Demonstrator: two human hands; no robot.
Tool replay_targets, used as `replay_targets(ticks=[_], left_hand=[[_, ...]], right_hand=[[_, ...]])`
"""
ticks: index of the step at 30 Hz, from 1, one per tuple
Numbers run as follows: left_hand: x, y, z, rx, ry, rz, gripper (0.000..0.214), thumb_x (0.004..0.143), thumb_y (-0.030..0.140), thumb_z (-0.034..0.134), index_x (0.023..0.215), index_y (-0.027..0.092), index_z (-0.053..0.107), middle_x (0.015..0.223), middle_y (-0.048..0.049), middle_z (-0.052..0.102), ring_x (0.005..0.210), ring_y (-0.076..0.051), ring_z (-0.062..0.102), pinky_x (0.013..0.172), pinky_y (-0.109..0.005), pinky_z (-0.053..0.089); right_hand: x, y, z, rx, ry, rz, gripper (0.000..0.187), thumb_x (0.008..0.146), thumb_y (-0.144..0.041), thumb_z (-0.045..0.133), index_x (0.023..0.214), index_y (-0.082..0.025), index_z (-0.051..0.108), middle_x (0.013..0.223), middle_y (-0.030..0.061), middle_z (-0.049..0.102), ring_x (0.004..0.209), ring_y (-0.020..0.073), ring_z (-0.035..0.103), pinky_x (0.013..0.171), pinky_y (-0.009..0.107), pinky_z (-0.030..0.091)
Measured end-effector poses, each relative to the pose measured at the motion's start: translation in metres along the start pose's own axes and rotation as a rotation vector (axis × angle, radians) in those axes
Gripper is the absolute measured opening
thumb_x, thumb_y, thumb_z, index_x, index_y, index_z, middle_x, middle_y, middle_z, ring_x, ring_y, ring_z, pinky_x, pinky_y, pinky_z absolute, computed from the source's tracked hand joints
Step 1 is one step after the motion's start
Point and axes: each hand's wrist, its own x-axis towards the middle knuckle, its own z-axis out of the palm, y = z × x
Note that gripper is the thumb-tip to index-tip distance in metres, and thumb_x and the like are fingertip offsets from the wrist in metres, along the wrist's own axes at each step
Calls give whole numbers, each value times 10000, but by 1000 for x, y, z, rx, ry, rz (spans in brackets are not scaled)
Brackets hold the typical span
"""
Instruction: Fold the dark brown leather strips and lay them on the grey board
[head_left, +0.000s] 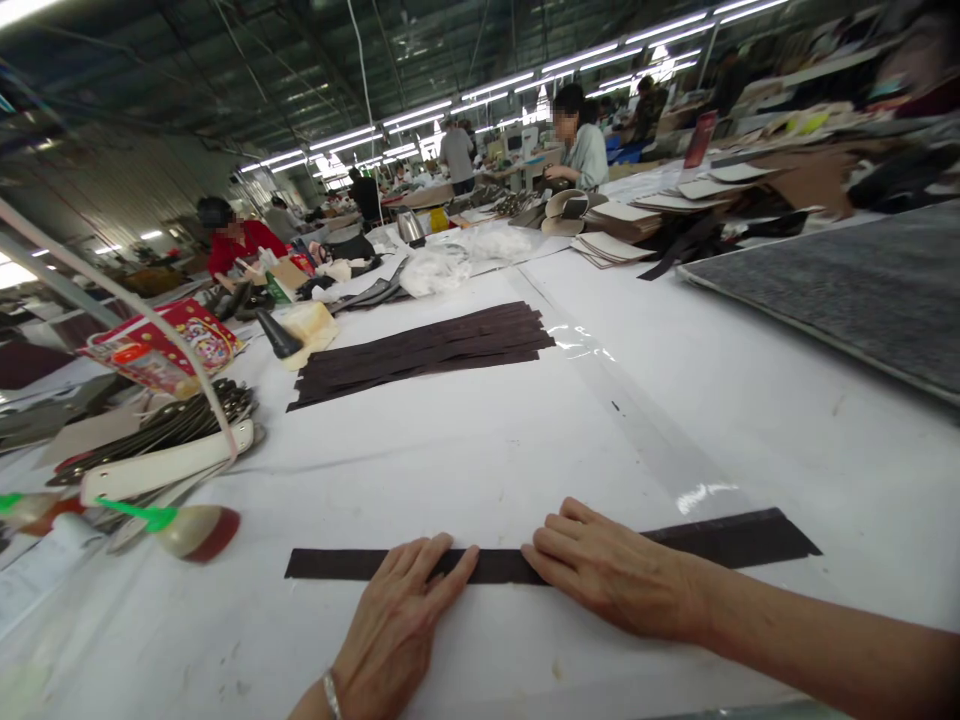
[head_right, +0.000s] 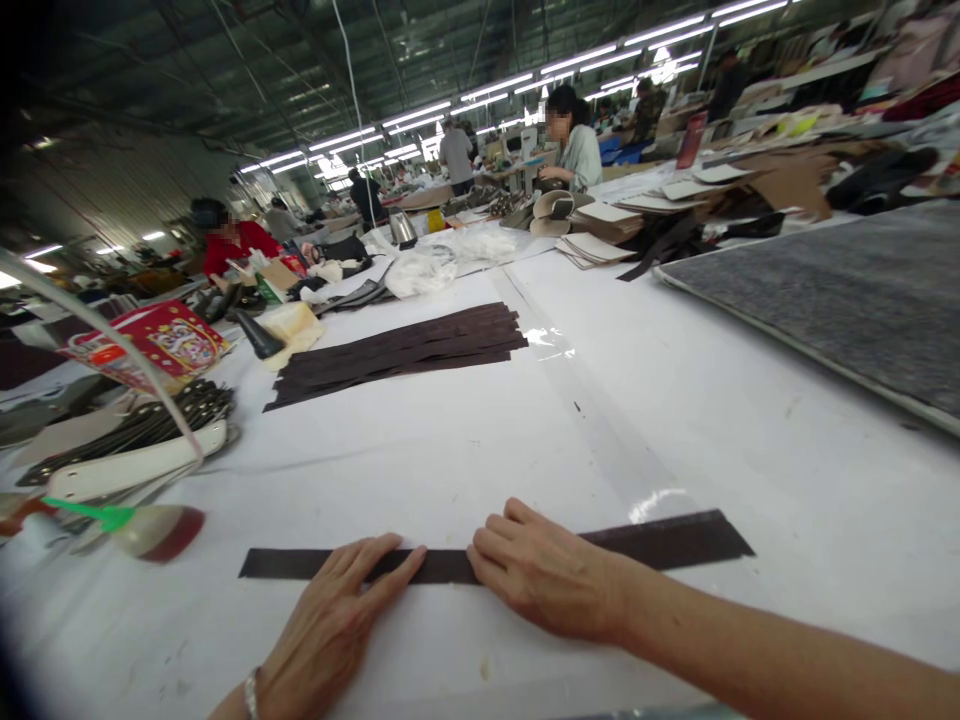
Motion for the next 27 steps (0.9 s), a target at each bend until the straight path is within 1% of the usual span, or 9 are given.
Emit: replay_targets(ticks=[2, 4, 8, 11, 15, 19, 23, 25, 27], left_hand=[[0, -1, 4, -34, 55, 52, 637, 814, -32, 340, 1396, 221, 401, 1272, -92, 527, 1113, -224, 504, 930, -378, 477], [1, -2, 7, -88, 58, 95, 627, 815, -30, 344, 1400, 191, 384, 1234, -89, 557, 1090, -210, 520, 939, -359, 474], [6, -4, 6, -155, -42, 114, 678, 809, -34, 356, 1444, 197, 298, 1144, -69, 593, 1007, -209, 530, 931, -377, 475], [11, -1, 2, -132, -128, 92, 723, 812, -28, 368, 1470, 243, 240, 1104, -62, 590, 961, -221, 520, 888, -406, 486], [18, 4, -1, -68, -178, 97, 743, 777, -35, 383, 1450, 269, 299, 986, -62, 579, 861, -225, 515, 801, -418, 502], [21, 5, -3, -36, -111, 107, 735, 731, -52, 365, 1396, 260, 399, 973, -74, 571, 829, -219, 523, 754, -399, 507], [27, 9, -8, -79, -3, 131, 641, 735, -49, 357, 1294, 226, 507, 1113, -96, 562, 925, -223, 540, 787, -382, 507], [36, 18, -13, -108, 28, 128, 536, 778, -41, 350, 1204, 205, 564, 1112, -92, 572, 944, -223, 544, 811, -388, 507], [49, 34, -16, -162, 27, 115, 467, 829, -16, 347, 1189, 188, 562, 1076, -88, 589, 929, -218, 550, 826, -398, 511]], right_hand=[[-3, 0, -3, -3, -4, -8, 196, 933, -44, 392, 945, -109, 577, 839, 51, 521, 744, 176, 427, 726, 336, 318], [-6, 1, -5, -8, -3, -7, 203, 936, -48, 387, 931, -112, 579, 819, 45, 511, 733, 174, 422, 724, 336, 319], [-16, 3, -8, -20, -9, 3, 198, 940, -55, 385, 926, -112, 575, 815, 40, 501, 727, 171, 421, 733, 336, 316], [-23, 4, -8, -13, -25, 11, 190, 934, -54, 391, 962, -106, 572, 820, 44, 503, 738, 174, 424, 735, 336, 316], [-31, 5, -11, -13, -40, 16, 188, 922, -49, 400, 982, -102, 571, 825, 47, 503, 750, 178, 424, 742, 339, 318], [-40, 7, -15, -7, -36, 20, 209, 947, -68, 370, 967, -107, 575, 816, 44, 505, 735, 171, 415, 741, 340, 318], [-49, 9, -20, 1, -27, 34, 207, 949, -70, 375, 975, -111, 576, 810, 40, 504, 742, 171, 426, 737, 340, 317], [-51, 9, -20, -7, -34, 35, 203, 945, -66, 381, 984, -110, 575, 810, 36, 500, 745, 172, 429, 737, 342, 314], [-52, 8, -20, -20, -34, 32, 190, 939, -70, 396, 975, -116, 577, 807, 32, 498, 744, 175, 429, 737, 347, 311]])
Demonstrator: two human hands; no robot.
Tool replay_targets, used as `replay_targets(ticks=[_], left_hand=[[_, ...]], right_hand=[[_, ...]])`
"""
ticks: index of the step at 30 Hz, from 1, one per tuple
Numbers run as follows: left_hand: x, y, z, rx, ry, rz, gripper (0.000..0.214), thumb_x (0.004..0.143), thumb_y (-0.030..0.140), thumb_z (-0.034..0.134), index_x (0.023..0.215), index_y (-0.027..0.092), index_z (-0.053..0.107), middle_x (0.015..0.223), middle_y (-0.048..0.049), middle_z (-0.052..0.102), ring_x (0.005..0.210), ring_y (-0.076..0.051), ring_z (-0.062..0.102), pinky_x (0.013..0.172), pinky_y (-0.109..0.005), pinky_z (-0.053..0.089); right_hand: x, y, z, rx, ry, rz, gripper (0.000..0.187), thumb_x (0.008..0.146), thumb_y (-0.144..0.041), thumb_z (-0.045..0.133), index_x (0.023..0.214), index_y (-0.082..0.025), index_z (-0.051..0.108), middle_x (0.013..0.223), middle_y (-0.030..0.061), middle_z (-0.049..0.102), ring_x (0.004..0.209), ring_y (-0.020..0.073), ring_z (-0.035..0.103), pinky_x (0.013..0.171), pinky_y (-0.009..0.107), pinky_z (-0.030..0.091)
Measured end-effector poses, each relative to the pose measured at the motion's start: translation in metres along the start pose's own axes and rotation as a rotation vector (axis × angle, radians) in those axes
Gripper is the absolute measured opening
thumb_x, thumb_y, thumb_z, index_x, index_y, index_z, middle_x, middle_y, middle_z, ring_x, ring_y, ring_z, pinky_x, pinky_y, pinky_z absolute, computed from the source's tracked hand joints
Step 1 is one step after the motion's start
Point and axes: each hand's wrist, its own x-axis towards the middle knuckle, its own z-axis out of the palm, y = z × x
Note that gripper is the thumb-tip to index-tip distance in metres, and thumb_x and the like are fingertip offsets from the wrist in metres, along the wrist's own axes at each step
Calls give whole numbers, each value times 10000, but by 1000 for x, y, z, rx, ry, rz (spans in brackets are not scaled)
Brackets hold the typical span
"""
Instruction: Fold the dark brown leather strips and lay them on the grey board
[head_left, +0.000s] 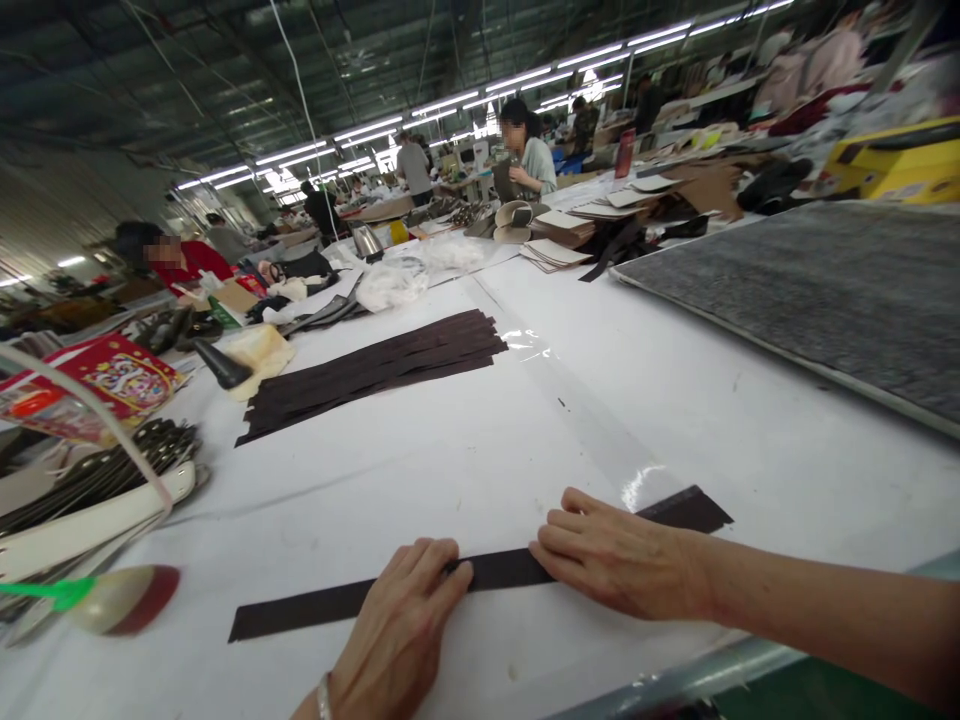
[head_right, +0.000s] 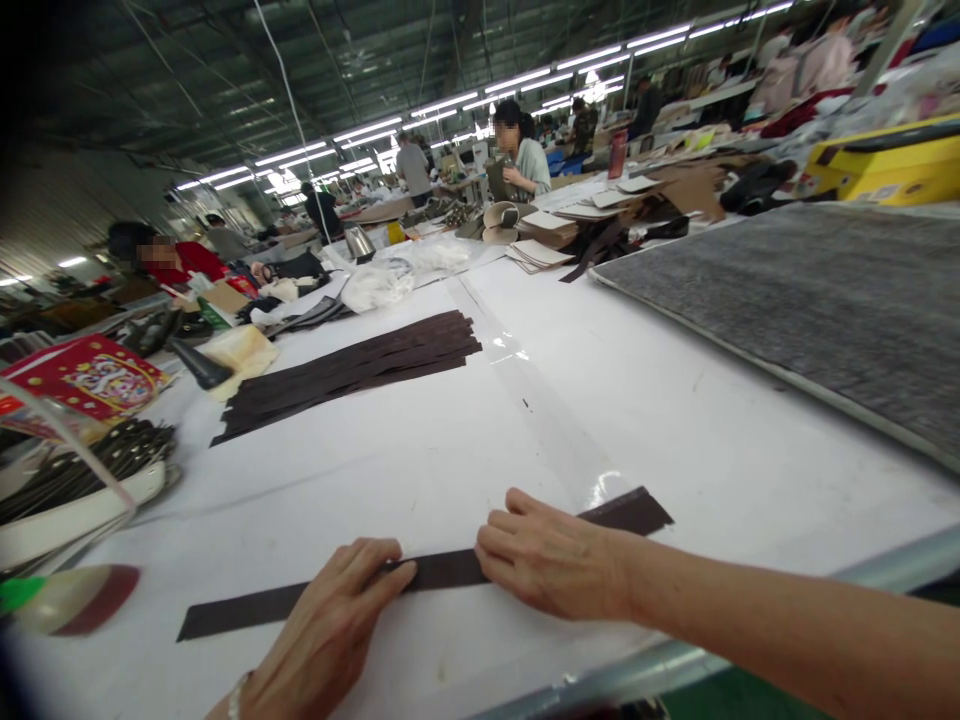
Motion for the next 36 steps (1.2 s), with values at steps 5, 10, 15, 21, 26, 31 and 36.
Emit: replay_targets(ticks=[5, 10, 15, 21, 26, 31, 36], left_hand=[[32, 35, 18, -177, -46, -50, 473, 790, -27, 362, 1201, 129, 539, 982, -94, 599, 890, -225, 549, 812, -398, 534], [29, 39, 38, -177, 1, -36, 539, 738, -34, 386, 1251, 84, 501, 952, -110, 584, 879, -240, 519, 812, -403, 534], [24, 36, 42, -152, 70, 17, 658, 722, -42, 377, 1357, 126, 401, 966, -98, 578, 871, -234, 511, 796, -385, 531], [26, 38, 45, -116, 47, 6, 718, 741, -38, 378, 1427, 166, 317, 980, -86, 567, 887, -235, 501, 811, -388, 518], [27, 40, 45, -30, -52, -4, 732, 768, -34, 386, 1455, 201, 285, 1005, -75, 542, 903, -231, 479, 833, -385, 502], [34, 47, 39, 100, -106, 18, 844, 705, -57, 402, 1481, 224, 223, 1012, -76, 530, 872, -243, 467, 771, -398, 495], [40, 51, 39, 190, -122, 32, 885, 686, -57, 417, 1485, 262, 206, 1002, -71, 523, 854, -246, 462, 744, -390, 483]], right_hand=[[0, -1, 1, -44, 15, 15, 159, 930, -93, 428, 962, -125, 580, 805, 36, 502, 758, 186, 429, 740, 366, 306], [-5, -1, -1, -71, 14, 22, 167, 940, -102, 413, 949, -120, 579, 817, 39, 497, 762, 188, 426, 729, 362, 304], [-16, 0, -4, -61, 18, 38, 170, 938, -95, 414, 938, -116, 582, 811, 36, 488, 745, 181, 419, 721, 352, 306], [-25, 2, -4, -63, 19, 20, 178, 942, -105, 416, 979, -111, 589, 814, 45, 499, 746, 186, 417, 722, 361, 306], [-32, 4, -7, -59, -12, 29, 203, 952, -102, 393, 1021, -103, 584, 823, 45, 502, 752, 185, 416, 734, 364, 301], [-46, 5, -11, -80, -29, 51, 222, 965, -107, 372, 1059, -89, 572, 827, 43, 503, 753, 182, 423, 739, 367, 296], [-60, 6, -17, -65, -58, 68, 239, 969, -108, 360, 1099, -91, 560, 832, 46, 509, 760, 186, 430, 750, 372, 295]])
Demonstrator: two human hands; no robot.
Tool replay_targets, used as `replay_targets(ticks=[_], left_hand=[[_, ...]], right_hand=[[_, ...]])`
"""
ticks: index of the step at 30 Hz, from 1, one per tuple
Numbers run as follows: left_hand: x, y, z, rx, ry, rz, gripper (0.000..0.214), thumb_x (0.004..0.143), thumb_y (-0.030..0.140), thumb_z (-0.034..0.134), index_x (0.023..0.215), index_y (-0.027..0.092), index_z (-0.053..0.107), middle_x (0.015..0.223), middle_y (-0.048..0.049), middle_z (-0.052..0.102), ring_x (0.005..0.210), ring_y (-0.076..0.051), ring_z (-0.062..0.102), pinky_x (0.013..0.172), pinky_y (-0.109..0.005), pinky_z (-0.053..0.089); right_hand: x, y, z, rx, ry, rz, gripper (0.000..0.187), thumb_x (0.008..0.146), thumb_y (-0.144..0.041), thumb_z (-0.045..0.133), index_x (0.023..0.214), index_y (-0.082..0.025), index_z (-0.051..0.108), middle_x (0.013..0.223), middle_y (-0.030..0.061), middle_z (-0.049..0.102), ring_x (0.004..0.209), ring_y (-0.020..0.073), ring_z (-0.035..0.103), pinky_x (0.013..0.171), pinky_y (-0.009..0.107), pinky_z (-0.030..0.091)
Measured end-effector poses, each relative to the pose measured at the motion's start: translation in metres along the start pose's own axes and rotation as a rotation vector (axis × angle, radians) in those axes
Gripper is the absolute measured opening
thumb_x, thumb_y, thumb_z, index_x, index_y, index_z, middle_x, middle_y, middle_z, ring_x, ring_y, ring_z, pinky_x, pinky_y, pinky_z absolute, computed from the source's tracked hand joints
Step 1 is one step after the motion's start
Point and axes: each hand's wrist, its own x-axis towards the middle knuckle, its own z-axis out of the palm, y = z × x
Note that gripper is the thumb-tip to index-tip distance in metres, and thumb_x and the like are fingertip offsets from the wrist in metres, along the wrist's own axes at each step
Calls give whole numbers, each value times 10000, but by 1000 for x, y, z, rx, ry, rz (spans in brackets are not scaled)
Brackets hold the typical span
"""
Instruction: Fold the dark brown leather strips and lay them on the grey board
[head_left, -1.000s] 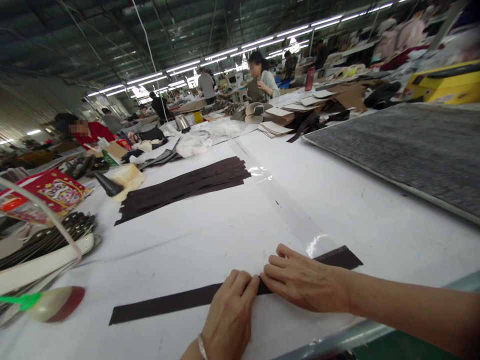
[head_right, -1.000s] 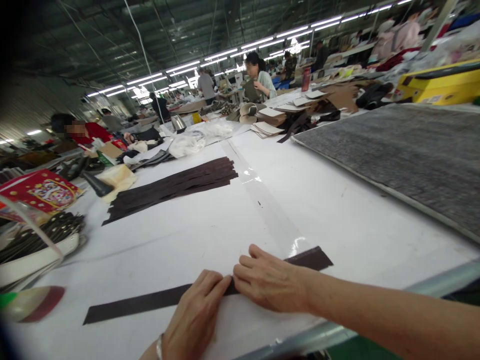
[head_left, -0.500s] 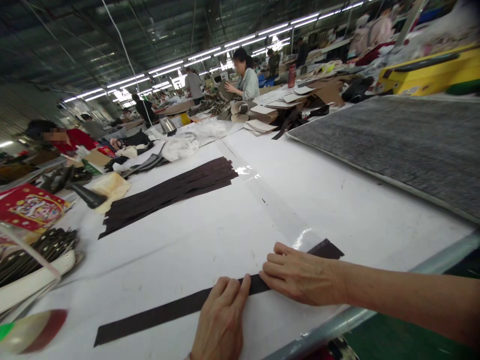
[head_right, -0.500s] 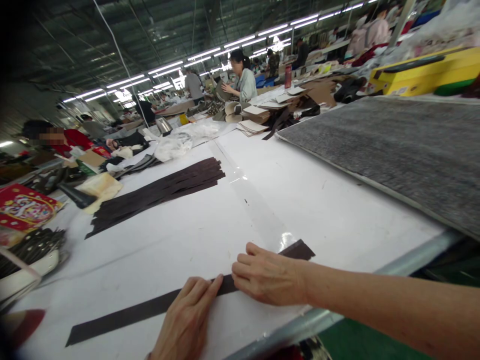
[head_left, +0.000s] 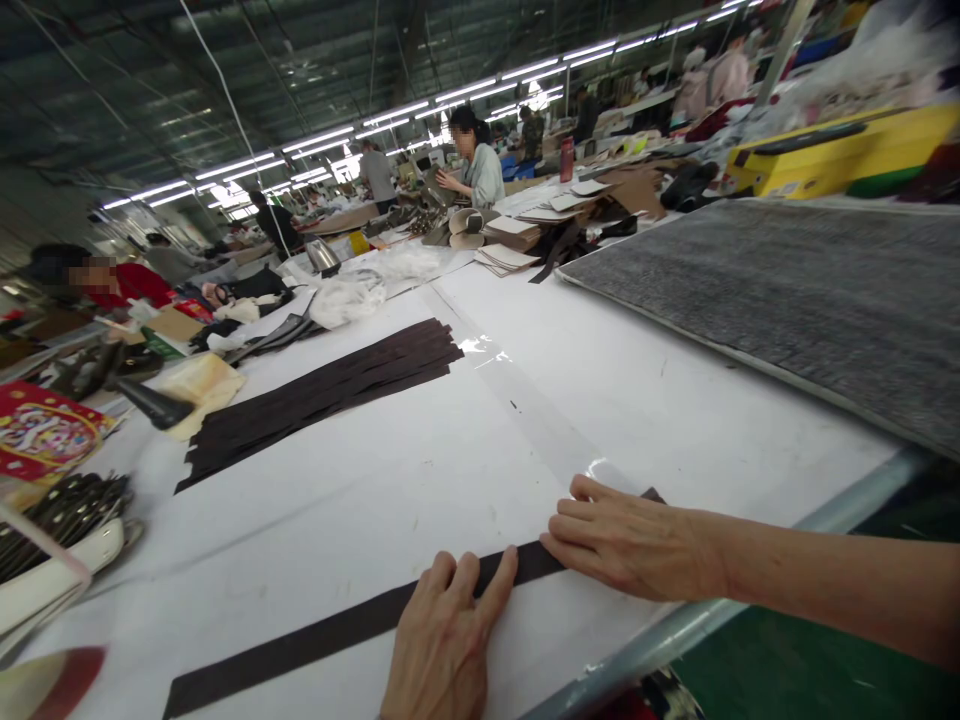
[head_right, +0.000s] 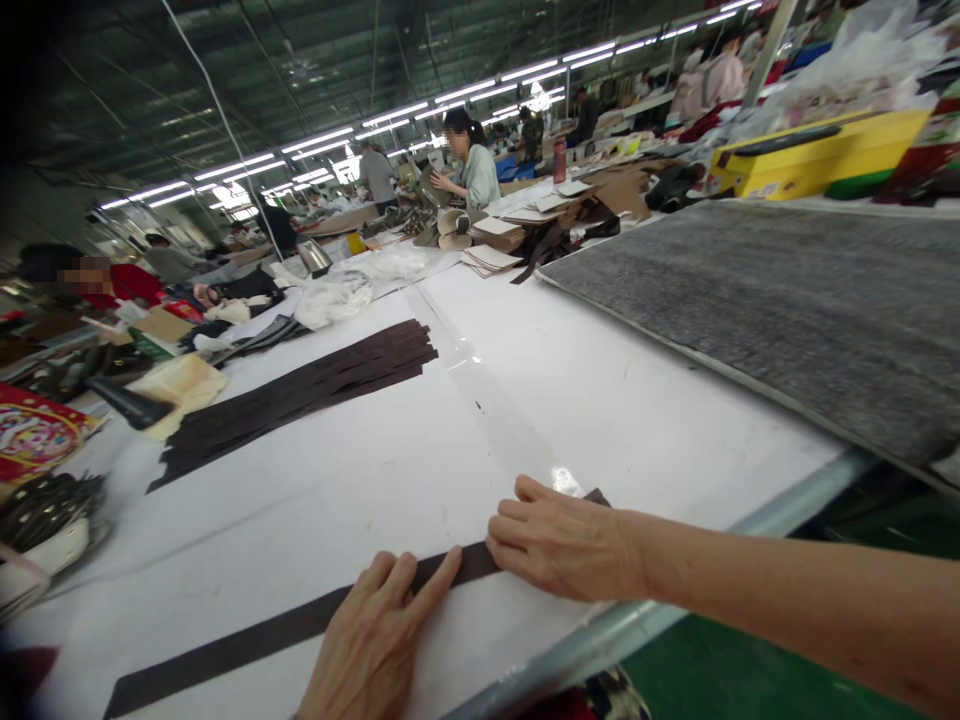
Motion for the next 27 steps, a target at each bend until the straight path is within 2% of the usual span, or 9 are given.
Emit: replay_targets(ticks=[6, 9, 13, 17, 21, 24, 27], left_hand=[[-2, -1, -2, 33, 14, -16, 841, 696, -55, 424, 1445, 304, 298, 1025, -67, 539, 876, -249, 490, 754, -394, 471], [4, 6, -9, 7, 37, -83, 736, 733, -63, 400, 1353, 334, 434, 1069, -60, 552, 889, -233, 515, 760, -374, 469], [27, 26, -15, -149, 120, -44, 563, 782, -46, 357, 1262, 198, 523, 1191, -95, 545, 990, -234, 521, 853, -373, 477], [48, 42, -10, -329, 66, 15, 526, 740, -55, 358, 1206, 90, 553, 1048, -107, 605, 930, -231, 532, 868, -370, 499], [47, 41, 2, -267, 117, 93, 584, 725, -64, 357, 1287, 26, 484, 1070, -129, 609, 942, -240, 524, 883, -367, 505], [41, 36, 12, -204, 180, 144, 635, 724, -66, 358, 1345, 48, 424, 1171, -122, 583, 996, -234, 512, 928, -347, 485], [40, 35, 15, -156, 171, 154, 694, 724, -68, 365, 1401, 85, 360, 1197, -105, 566, 1000, -230, 505, 926, -340, 482]], right_hand=[[-12, 5, -6, -11, -19, 20, 240, 968, -106, 355, 1087, -103, 564, 840, 53, 519, 755, 189, 429, 772, 380, 290], [-15, 5, -6, -35, -3, 16, 224, 956, -107, 373, 1063, -108, 570, 830, 52, 516, 743, 191, 428, 775, 383, 291], [-17, 3, -6, -52, 10, 19, 189, 951, -118, 401, 1017, -107, 577, 805, 43, 504, 742, 189, 428, 781, 379, 296], [-18, 2, -5, -63, 38, 26, 192, 958, -136, 395, 992, -110, 583, 806, 51, 514, 747, 191, 431, 777, 380, 302], [-23, 3, -3, -79, 28, 19, 231, 973, -136, 354, 1010, -110, 581, 819, 56, 527, 736, 187, 429, 754, 378, 301], [-31, 6, -2, -66, 22, 27, 214, 967, -132, 374, 1012, -108, 581, 836, 59, 536, 745, 187, 441, 758, 379, 304], [-39, 8, -1, -43, 28, 35, 201, 965, -135, 387, 990, -110, 585, 841, 63, 541, 763, 191, 458, 763, 377, 311]])
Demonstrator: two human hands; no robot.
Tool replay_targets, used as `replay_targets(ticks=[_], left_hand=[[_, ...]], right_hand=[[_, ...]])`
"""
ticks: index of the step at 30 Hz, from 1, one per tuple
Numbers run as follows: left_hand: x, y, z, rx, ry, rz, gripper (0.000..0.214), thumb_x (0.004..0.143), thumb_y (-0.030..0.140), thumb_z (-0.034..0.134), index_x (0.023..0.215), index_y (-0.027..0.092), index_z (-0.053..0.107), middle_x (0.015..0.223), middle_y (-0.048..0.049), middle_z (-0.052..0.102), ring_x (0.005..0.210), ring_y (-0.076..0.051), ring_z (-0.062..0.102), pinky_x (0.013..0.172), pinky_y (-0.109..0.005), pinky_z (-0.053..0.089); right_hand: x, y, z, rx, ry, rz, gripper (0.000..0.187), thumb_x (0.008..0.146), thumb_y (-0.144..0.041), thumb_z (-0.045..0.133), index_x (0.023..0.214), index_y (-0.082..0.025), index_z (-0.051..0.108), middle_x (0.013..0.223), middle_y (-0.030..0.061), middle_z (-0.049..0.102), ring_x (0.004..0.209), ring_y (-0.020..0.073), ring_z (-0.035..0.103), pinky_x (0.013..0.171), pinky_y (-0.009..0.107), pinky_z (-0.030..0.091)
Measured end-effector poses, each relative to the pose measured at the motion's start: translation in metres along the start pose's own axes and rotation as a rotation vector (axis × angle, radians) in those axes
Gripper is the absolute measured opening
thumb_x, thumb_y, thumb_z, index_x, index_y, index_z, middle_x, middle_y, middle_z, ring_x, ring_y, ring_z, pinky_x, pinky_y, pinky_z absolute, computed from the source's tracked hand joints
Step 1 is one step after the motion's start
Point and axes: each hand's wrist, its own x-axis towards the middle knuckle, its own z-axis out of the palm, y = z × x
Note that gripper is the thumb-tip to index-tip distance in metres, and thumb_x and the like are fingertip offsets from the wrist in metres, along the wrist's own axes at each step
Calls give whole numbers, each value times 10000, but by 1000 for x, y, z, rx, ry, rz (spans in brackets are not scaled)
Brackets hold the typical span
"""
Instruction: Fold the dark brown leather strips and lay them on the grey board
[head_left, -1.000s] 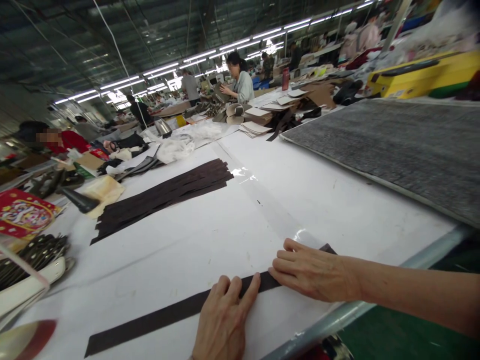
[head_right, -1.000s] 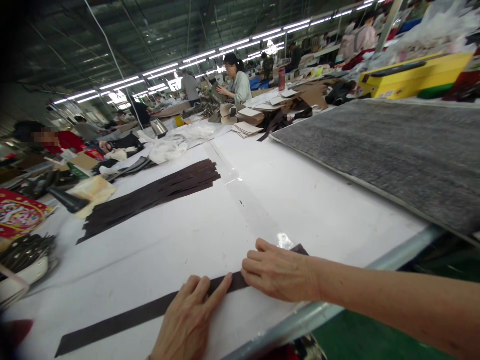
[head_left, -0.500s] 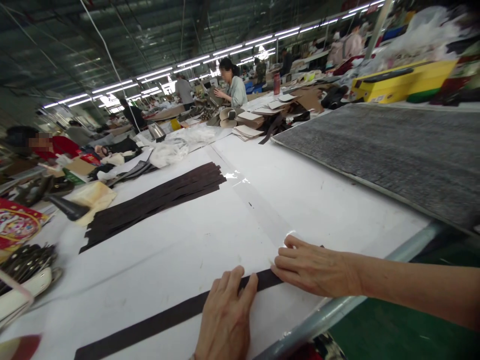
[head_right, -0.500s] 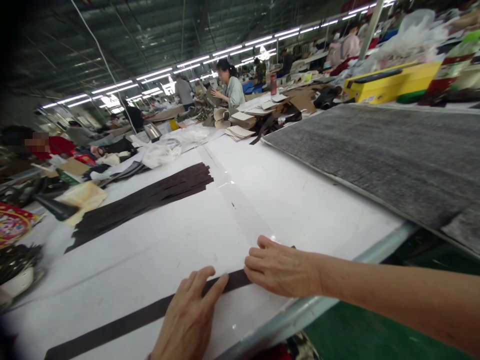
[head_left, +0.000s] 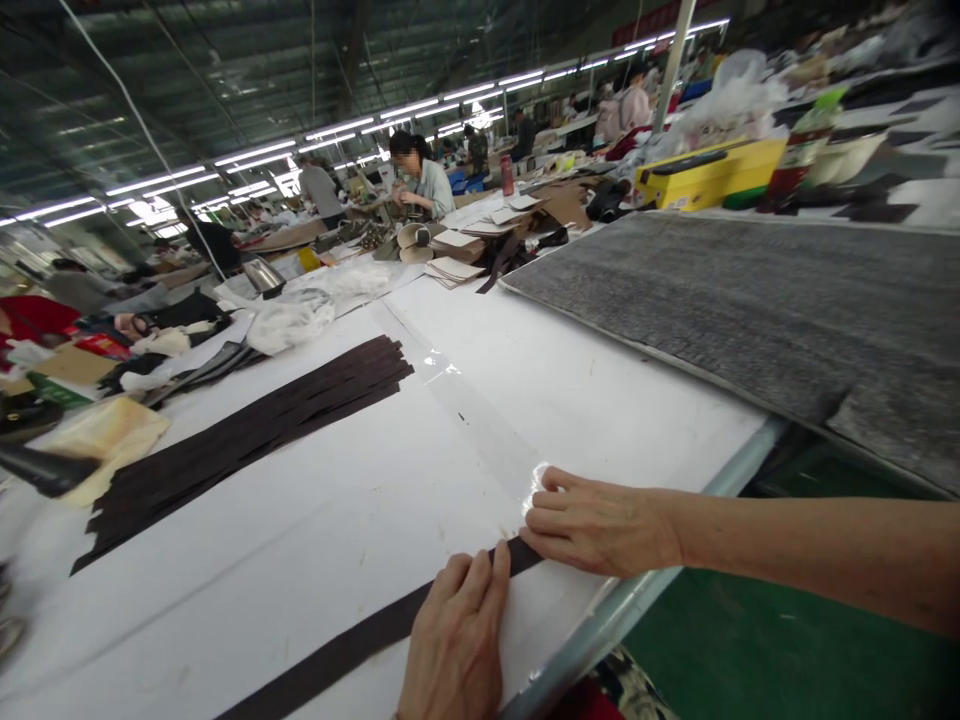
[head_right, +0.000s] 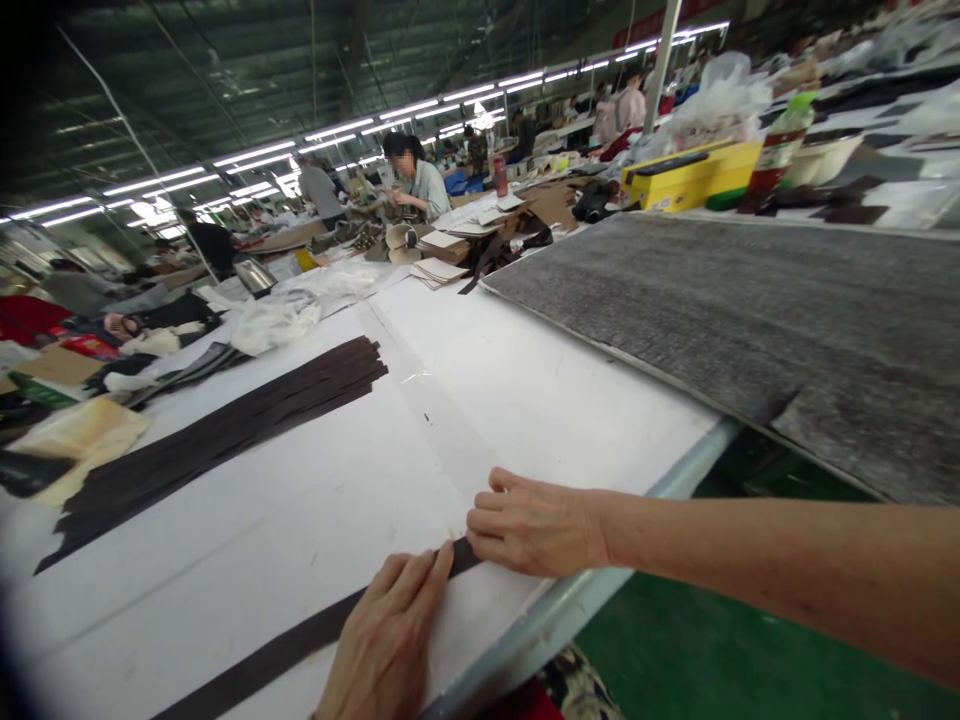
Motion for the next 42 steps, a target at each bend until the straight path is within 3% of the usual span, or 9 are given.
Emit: replay_targets(ticks=[7, 19, 24, 30, 35, 42], left_hand=[[10, 8, -6, 80, -62, -16, 720, 734, -37, 434, 1425, 150, 353, 1044, -75, 580, 889, -225, 503, 810, -342, 504], [22, 17, -8, 139, -40, -67, 701, 726, -5, 492, 1372, 263, 440, 1020, -62, 580, 851, -235, 505, 726, -359, 471], [33, 18, -7, 60, 53, -23, 564, 731, -44, 426, 1230, 187, 552, 1150, -96, 558, 968, -235, 517, 790, -361, 458], [56, 33, -1, -152, -61, 7, 537, 748, -34, 395, 1248, 114, 523, 1072, -90, 591, 939, -230, 520, 862, -368, 471], [60, 34, 3, -135, -81, 31, 564, 753, -56, 376, 1296, 49, 484, 1036, -112, 590, 949, -245, 507, 877, -384, 476], [68, 40, 2, -51, -86, 6, 602, 757, -57, 394, 1334, 99, 469, 1077, -100, 587, 950, -250, 513, 853, -386, 486]], right_hand=[[-13, 5, -3, -1, 10, 2, 218, 970, -131, 371, 953, -120, 588, 841, 74, 548, 771, 191, 466, 759, 374, 318], [-39, 9, -10, -36, -1, 47, 240, 981, -122, 348, 1029, -97, 582, 844, 70, 567, 751, 182, 453, 786, 376, 320], [-39, 9, -10, -41, 6, 58, 230, 980, -130, 361, 1049, -87, 577, 832, 65, 560, 747, 181, 457, 788, 374, 322], [-39, 8, -8, -56, -7, 64, 238, 982, -138, 348, 1036, -101, 576, 805, 58, 544, 736, 183, 456, 784, 371, 327], [-50, 10, -10, -64, -17, 79, 243, 971, -141, 352, 1056, -90, 575, 814, 70, 547, 750, 192, 469, 780, 375, 338], [-64, 10, -14, -71, -46, 122, 254, 979, -139, 349, 1087, -77, 571, 828, 74, 553, 759, 188, 470, 792, 366, 336]])
